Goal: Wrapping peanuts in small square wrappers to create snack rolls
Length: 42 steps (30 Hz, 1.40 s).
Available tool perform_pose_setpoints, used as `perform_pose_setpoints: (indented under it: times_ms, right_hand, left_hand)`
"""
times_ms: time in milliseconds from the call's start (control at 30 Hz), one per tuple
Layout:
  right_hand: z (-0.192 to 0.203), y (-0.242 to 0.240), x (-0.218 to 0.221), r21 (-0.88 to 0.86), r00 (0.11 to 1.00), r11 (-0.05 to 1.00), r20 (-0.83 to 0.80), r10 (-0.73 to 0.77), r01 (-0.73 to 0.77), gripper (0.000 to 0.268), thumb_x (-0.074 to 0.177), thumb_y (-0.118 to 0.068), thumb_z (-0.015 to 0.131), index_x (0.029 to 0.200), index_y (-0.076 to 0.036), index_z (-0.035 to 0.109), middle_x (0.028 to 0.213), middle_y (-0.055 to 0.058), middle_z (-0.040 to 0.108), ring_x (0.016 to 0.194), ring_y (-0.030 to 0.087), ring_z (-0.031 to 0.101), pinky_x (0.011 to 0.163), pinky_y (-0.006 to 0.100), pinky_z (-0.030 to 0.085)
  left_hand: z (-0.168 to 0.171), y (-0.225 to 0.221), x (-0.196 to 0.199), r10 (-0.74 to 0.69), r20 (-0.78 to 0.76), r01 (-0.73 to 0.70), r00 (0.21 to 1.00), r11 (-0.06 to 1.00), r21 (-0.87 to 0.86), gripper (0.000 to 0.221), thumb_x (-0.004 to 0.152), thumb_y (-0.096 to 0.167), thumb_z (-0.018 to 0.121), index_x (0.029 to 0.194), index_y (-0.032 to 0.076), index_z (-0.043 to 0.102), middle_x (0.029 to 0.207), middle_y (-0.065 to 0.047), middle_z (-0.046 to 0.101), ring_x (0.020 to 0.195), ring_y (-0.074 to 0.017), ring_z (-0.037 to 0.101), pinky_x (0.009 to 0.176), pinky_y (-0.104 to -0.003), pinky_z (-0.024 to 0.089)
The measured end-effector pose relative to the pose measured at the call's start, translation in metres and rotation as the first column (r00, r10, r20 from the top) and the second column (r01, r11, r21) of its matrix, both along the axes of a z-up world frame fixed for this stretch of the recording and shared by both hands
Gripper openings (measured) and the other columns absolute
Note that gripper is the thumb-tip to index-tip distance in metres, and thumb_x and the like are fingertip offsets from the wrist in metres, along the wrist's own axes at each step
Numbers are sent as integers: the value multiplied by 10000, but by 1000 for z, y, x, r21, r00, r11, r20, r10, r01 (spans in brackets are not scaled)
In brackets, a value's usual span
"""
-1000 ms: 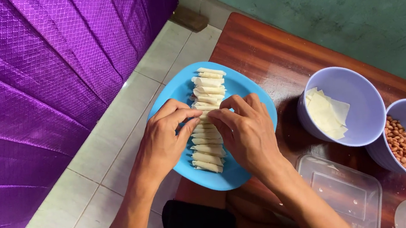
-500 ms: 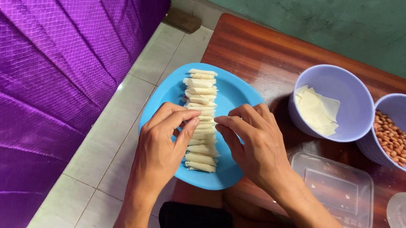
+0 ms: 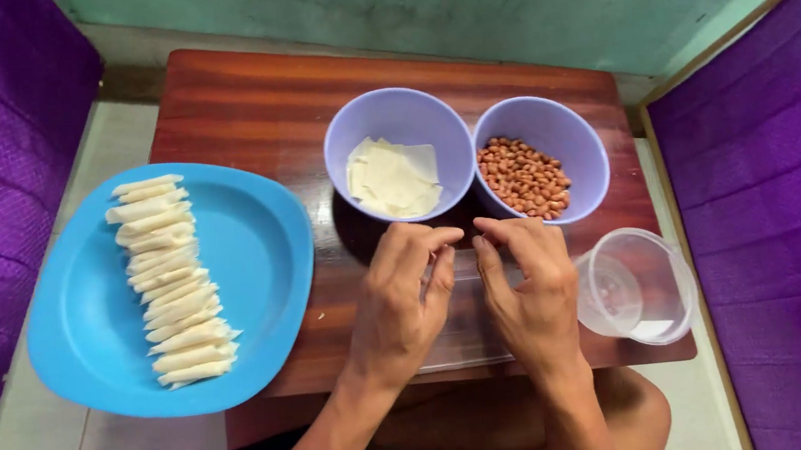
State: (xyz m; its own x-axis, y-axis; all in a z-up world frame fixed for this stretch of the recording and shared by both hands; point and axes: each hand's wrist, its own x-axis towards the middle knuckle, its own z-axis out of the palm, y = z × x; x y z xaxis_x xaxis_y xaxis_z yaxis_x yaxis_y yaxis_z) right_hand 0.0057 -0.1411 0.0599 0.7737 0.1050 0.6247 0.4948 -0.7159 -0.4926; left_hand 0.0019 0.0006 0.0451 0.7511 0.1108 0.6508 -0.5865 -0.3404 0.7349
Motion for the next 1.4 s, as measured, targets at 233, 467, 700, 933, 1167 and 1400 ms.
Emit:
perform_pose_setpoints:
  times_ms: [233, 467, 700, 933, 1167, 1400]
  right_hand:
    - [21, -38, 1, -119, 991, 987, 95, -95, 106, 139, 951, -54, 706, 1078, -81, 755, 1026, 102, 691, 965, 322, 634, 886, 433, 506]
    - [23, -62, 22, -150, 991, 980, -1, -135, 134, 154, 959, -78, 665, 1064, -126, 767, 999, 71, 725, 954, 300, 679, 827, 402, 529]
    - [42, -90, 71, -263, 961, 961, -231, -151, 88, 164, 934, -38, 616, 985, -76, 767, 852, 157, 735, 834, 406, 705, 748, 514, 542]
    - [32, -66, 116, -303, 794, 917, -608, 25, -261, 203, 825, -140, 682, 1020, -95, 715, 1168, 209, 702, 1024, 514, 673, 876, 596, 546]
    - [45, -79, 124, -338, 783, 921, -619, -62, -194, 172, 855, -90, 618, 950, -96, 760, 917, 185, 724, 925, 454, 714, 791, 526, 584]
    - [35, -111, 139, -476, 792, 876, -563, -238, -75, 198, 881, -90, 597, 957, -119, 778, 871, 194, 730, 900, 420, 733, 767, 527, 593]
  left_hand:
    - [12, -31, 31, 56, 132, -84, 990, 972, 220, 116, 957, 76, 680, 1007, 145, 759, 887, -1, 597, 831, -220, 596, 756, -351, 520]
    - [15, -46, 55, 99, 2, -94, 995, 941, 325, 118, 965, 168, 668, 1044, 211, 746, 958, 38, 582, 916, -206, 573, 793, -364, 454]
    - [2, -53, 106, 73, -208, 30, 975, 890, 454, 196, 894, 155, 699, 1083, 183, 741, 1005, 8, 581, 1014, -252, 560, 874, -449, 405]
    - [-12, -51, 112, 131, -254, 19, 958, 857, 514, 213, 930, 172, 612, 1075, 273, 729, 1006, 51, 572, 1033, -216, 544, 876, -405, 410]
    - [-12, -52, 115, 134, -257, 20, 957, 855, 519, 217, 948, 201, 595, 1090, 302, 724, 1012, 68, 572, 1045, -203, 536, 885, -398, 422]
    - [-10, -52, 114, 129, -269, 26, 955, 862, 506, 240, 932, 173, 588, 1088, 285, 733, 1008, 47, 580, 1028, -223, 535, 871, -415, 435]
